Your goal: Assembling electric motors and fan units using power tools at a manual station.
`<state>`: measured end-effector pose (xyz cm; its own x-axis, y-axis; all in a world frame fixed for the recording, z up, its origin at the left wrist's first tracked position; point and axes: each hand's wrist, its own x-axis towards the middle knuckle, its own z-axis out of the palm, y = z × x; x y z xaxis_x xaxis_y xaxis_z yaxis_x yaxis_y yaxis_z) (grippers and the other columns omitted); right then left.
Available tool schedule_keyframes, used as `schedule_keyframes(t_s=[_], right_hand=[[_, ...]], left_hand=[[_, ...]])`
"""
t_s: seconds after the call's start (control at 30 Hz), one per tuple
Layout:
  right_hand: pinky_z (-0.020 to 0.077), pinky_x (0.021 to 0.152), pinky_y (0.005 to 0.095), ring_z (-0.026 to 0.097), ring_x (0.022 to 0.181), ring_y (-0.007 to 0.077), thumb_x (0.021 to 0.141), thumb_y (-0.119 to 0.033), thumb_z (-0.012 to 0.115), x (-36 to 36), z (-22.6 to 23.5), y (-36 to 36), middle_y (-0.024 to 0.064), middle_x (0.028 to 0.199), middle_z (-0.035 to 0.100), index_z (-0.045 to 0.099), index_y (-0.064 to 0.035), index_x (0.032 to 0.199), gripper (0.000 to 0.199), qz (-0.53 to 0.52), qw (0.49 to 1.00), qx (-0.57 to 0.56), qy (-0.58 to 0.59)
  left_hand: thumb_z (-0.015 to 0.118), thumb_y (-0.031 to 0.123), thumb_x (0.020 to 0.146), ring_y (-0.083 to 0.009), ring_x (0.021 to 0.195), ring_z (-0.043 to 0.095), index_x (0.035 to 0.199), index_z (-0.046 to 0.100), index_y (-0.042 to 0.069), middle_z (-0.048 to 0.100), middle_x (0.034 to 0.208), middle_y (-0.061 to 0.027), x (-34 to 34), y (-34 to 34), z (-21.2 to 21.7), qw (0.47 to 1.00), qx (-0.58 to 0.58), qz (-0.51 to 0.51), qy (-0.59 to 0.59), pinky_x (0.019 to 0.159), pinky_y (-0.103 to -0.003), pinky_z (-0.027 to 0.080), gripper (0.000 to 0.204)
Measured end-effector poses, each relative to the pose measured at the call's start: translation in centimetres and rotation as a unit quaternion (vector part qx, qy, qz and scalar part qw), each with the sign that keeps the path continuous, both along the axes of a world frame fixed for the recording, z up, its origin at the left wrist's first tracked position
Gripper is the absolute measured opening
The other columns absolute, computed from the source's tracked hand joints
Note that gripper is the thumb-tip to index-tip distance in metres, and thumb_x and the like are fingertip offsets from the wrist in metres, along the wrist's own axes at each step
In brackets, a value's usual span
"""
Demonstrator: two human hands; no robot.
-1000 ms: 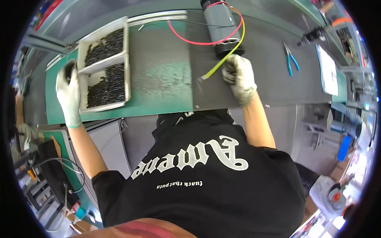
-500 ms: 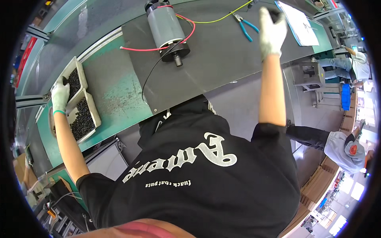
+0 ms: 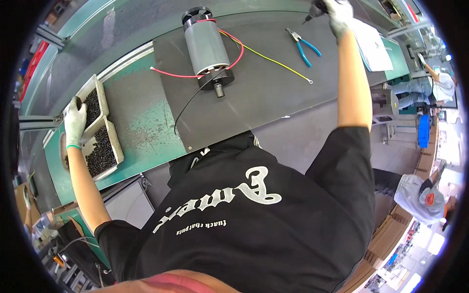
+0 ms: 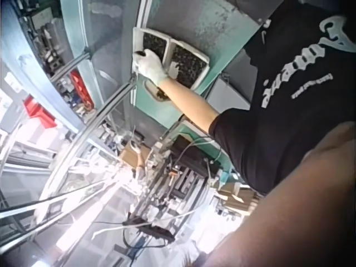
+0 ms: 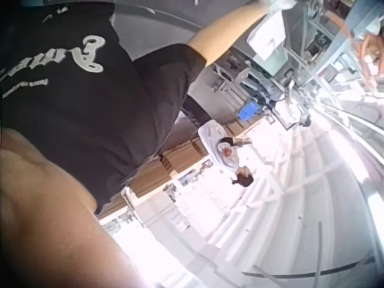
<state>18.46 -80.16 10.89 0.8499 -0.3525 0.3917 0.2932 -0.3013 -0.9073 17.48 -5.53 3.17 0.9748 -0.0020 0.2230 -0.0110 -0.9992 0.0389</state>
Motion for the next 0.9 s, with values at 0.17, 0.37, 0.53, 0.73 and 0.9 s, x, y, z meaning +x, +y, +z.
schedule_keyframes(t_s=[0.17, 0.37, 0.53, 0.73, 0.9], right_hand=[[0.0469, 0.096, 0.0432, 0.059, 0.103, 0.0284, 0.089, -0.022, 0.067, -10.3, 3.7, 10.0, 0.0145, 0.116, 0.063, 0.052, -0.0011, 0.132, 0.050, -0.042, 0.969, 0.232, -0.073], [0.0346, 0.103, 0.0555, 0.045, 0.100, 0.0255, 0.081, -0.016, 0.067, -14.3, 1.1, 17.8, 0.0089, 0.104, 0.050, 0.049, -0.0011, 0.132, 0.057, 0.237, 0.891, 0.362, -0.135], [0.0391, 0.096, 0.0517, 0.045, 0.103, 0.0262, 0.077, -0.015, 0.069, -15.6, -2.0, 18.6, 0.0121, 0.111, 0.049, 0.048, 0.0010, 0.132, 0.061, 0.260, 0.880, 0.397, -0.013], [0.0422, 0.082, 0.0353, 0.046, 0.095, 0.0237, 0.077, -0.014, 0.067, -17.0, -0.1, 21.2, 0.0111, 0.102, 0.051, 0.051, 0.0037, 0.121, 0.050, 0.334, 0.858, 0.387, 0.042], [0.0430, 0.081, 0.0346, 0.048, 0.095, 0.0231, 0.079, -0.015, 0.066, -16.3, -0.2, 20.0, 0.0109, 0.102, 0.052, 0.052, 0.0034, 0.121, 0.048, 0.279, 0.876, 0.393, 0.020]], left_hand=[[0.045, 0.024, 0.100, -0.0234, 0.098, 0.063, 0.121, 0.059, -0.006, 0.067, 0.106, -0.0165, -4.4, -3.8, 2.4, 0.975, -0.193, -0.068, -0.088, 0.088, -0.032, 0.049, 0.039], [0.048, 0.042, 0.101, -0.0130, 0.065, 0.059, 0.103, 0.062, -0.001, 0.064, 0.079, -0.0065, -14.2, -25.4, 3.6, 0.695, -0.699, -0.127, 0.106, 0.062, -0.027, 0.049, 0.046], [0.057, 0.016, 0.100, -0.0133, 0.075, 0.058, 0.120, 0.057, 0.000, 0.064, 0.099, -0.0104, -15.7, -30.7, 0.2, 0.242, -0.923, -0.153, 0.257, 0.066, -0.025, 0.047, 0.026], [0.062, 0.017, 0.098, -0.0119, 0.071, 0.049, 0.119, 0.060, 0.004, 0.062, 0.099, -0.0077, -16.8, -31.6, -1.8, 0.183, -0.932, -0.144, 0.279, 0.066, -0.025, 0.042, 0.025], [0.064, 0.020, 0.096, -0.0114, 0.069, 0.045, 0.113, 0.062, 0.007, 0.060, 0.097, -0.0061, -17.6, -32.2, -1.9, 0.196, -0.928, -0.159, 0.273, 0.066, -0.025, 0.040, 0.021]])
